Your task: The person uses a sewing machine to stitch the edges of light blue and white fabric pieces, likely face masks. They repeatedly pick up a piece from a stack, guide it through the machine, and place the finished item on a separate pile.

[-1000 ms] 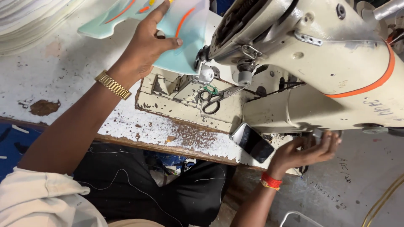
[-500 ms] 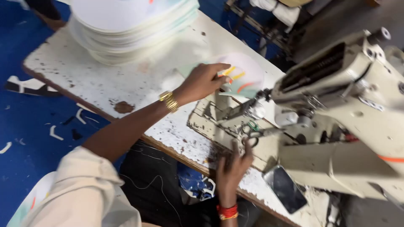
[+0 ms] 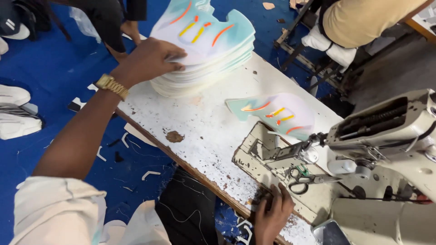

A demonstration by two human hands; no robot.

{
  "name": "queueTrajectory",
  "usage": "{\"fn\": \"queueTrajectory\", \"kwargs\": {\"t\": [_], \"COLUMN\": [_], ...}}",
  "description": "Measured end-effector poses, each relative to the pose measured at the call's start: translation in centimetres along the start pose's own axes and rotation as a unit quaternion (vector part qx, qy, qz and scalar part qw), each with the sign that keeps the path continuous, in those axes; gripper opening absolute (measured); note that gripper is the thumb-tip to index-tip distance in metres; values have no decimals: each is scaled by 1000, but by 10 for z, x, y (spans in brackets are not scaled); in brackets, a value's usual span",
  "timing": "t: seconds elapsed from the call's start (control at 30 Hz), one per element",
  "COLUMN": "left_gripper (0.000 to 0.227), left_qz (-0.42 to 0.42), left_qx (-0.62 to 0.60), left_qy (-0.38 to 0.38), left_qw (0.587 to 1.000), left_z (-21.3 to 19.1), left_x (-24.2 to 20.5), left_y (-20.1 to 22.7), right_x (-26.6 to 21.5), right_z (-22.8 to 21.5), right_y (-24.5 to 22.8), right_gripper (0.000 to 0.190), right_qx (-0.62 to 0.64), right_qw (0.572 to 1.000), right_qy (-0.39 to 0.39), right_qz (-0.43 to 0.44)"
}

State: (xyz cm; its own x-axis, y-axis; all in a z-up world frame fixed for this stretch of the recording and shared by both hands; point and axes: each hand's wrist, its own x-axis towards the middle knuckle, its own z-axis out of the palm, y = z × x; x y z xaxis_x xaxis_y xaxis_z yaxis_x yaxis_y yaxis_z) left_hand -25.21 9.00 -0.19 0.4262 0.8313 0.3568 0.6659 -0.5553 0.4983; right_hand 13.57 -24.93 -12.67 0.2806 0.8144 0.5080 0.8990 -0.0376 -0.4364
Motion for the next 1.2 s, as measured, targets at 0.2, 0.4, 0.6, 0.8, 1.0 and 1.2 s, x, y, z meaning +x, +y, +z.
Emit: {"fn": "queueTrajectory", "kwargs": {"t": [0.2, 0.4, 0.6, 0.8, 1.0, 1.2], "left_gripper": [13, 18, 26, 35, 81, 68], "left_qz": [155, 221, 236, 65, 89, 68], "left_qx": [127, 194, 11, -163, -151, -425], "left_qy": [194, 256, 44, 2, 79, -129], "left_qw": [960, 921, 971, 985, 981, 893], "left_z": [-27, -12, 97, 115, 106, 139], "left_x": [-5, -105, -253, -244, -128, -70], "left_y": [36, 132, 202, 227, 241, 252], "right_x": [-10, -8, 46, 35, 19, 43], "right_z": [5, 24, 22, 24, -29, -57], "right_y": [2, -54, -102, -72, -81, -64], "right_gripper": [42, 41, 44, 25, 25, 31], "right_qx": [-34, 152, 698, 610, 511, 513], "right_qw": [999, 977, 586, 687, 794, 779], "right_qy": [-4, -91, -137, -121, -130, -83], "right_qz": [8, 115, 388, 377, 303, 353]}}
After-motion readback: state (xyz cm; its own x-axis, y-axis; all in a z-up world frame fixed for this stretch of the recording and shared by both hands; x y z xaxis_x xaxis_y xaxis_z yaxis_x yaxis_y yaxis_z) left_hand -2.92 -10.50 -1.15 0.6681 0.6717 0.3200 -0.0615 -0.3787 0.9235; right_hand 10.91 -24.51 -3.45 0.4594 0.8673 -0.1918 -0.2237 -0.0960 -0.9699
